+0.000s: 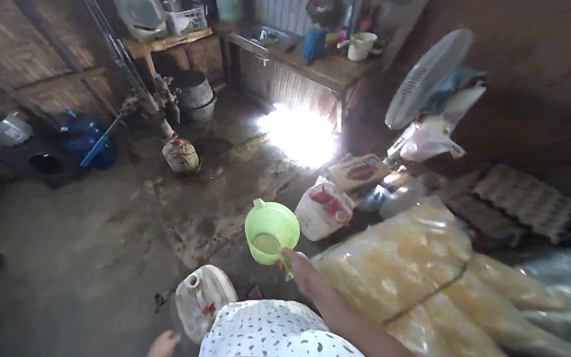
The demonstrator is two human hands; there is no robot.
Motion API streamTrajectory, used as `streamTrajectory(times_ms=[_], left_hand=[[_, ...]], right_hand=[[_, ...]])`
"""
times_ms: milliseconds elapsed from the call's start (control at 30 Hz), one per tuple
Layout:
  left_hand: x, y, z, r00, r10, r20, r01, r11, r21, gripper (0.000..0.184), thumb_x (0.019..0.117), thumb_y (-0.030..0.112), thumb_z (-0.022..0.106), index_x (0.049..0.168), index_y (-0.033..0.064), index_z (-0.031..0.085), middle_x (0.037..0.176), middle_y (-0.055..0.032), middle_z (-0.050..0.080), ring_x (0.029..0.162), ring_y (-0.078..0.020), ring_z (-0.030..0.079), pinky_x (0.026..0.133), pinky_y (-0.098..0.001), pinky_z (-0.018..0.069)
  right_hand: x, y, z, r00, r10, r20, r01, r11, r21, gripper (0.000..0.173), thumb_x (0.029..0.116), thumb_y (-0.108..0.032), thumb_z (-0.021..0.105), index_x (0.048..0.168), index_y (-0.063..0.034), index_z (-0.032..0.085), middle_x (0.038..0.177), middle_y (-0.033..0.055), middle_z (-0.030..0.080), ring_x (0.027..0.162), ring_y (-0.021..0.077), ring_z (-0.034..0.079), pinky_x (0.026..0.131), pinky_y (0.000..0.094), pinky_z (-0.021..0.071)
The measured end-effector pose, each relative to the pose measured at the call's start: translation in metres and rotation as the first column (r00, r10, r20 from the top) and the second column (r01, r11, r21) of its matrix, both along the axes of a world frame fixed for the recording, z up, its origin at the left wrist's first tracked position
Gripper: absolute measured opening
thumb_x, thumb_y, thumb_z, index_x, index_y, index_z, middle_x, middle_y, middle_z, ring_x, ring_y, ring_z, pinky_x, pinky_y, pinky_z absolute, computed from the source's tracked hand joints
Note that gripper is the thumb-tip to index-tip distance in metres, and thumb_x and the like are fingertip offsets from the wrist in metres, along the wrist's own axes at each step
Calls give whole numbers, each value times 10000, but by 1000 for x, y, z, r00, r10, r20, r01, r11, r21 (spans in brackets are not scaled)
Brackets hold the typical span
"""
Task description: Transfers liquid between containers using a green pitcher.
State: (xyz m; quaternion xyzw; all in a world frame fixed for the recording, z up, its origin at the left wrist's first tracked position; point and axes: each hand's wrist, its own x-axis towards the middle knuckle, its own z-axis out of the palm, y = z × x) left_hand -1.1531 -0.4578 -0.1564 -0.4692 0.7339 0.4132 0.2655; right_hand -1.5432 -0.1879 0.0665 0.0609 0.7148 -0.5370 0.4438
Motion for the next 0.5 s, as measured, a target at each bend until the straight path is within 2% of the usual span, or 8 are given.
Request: streamTrajectory(times_ms=[67,133,233,300,400,467,500], left_hand=[[-88,-27,30,996,87,-29,-86,996,21,442,1045,316,604,1374,21,612,1367,-242,623,1306,-400,578,1124,-593,422],[-166,-45,70,993,18,-119,-23,999,-37,425,1048,304,586,1373,33,619,1356,-227,635,1292,-378,593,1124,-587,425],[-239,-68,90,967,4,-256,-12,999,-32,463,1060,316,560,1449,65,562,1430,-190,596,1346,-321,563,1159,-523,416],[-262,-79,79,940,93,-327,-102,995,-11,466,1065,306,547,1458,56,547,1432,-184,593,1333,-291,574,1157,-471,427],[-260,-64,39,874,376,-308,-370,925,81,447,1065,286,544,1444,47,555,1406,-176,610,1297,-275,600,1135,-453,451],[-238,-34,9,771,611,-182,-603,791,103,432,1051,287,561,1404,40,593,1376,-190,629,1285,-314,607,1124,-510,455],[-226,-14,1,683,726,-83,-716,688,118,428,1054,282,561,1393,22,593,1381,-212,618,1298,-346,590,1128,-534,441]], right_hand=[[-34,-33,10,996,78,-51,-79,997,-11,397,1104,-329,454,1077,-1,675,866,56,676,751,133,614,725,330,524],[-68,-66,16,987,136,-89,-135,991,10,376,1103,-304,463,1060,1,679,851,49,676,747,123,614,728,322,521],[-112,-120,14,974,202,-107,-191,976,106,350,1086,-299,505,1084,3,682,895,67,684,779,133,634,750,334,541],[-142,-165,5,945,308,-110,-283,938,198,374,1080,-322,511,1131,9,678,958,99,696,828,164,648,790,374,542],[-184,-234,-22,838,539,-86,-497,818,288,421,1081,-351,486,1172,22,659,996,119,688,863,184,639,816,399,527],[-200,-284,-30,744,665,-62,-619,721,312,415,1084,-347,485,1163,23,656,1001,116,689,865,175,640,807,383,528],[-204,-309,-32,686,726,-48,-675,660,329,415,1081,-345,488,1165,24,660,1020,123,696,884,182,649,819,390,534]])
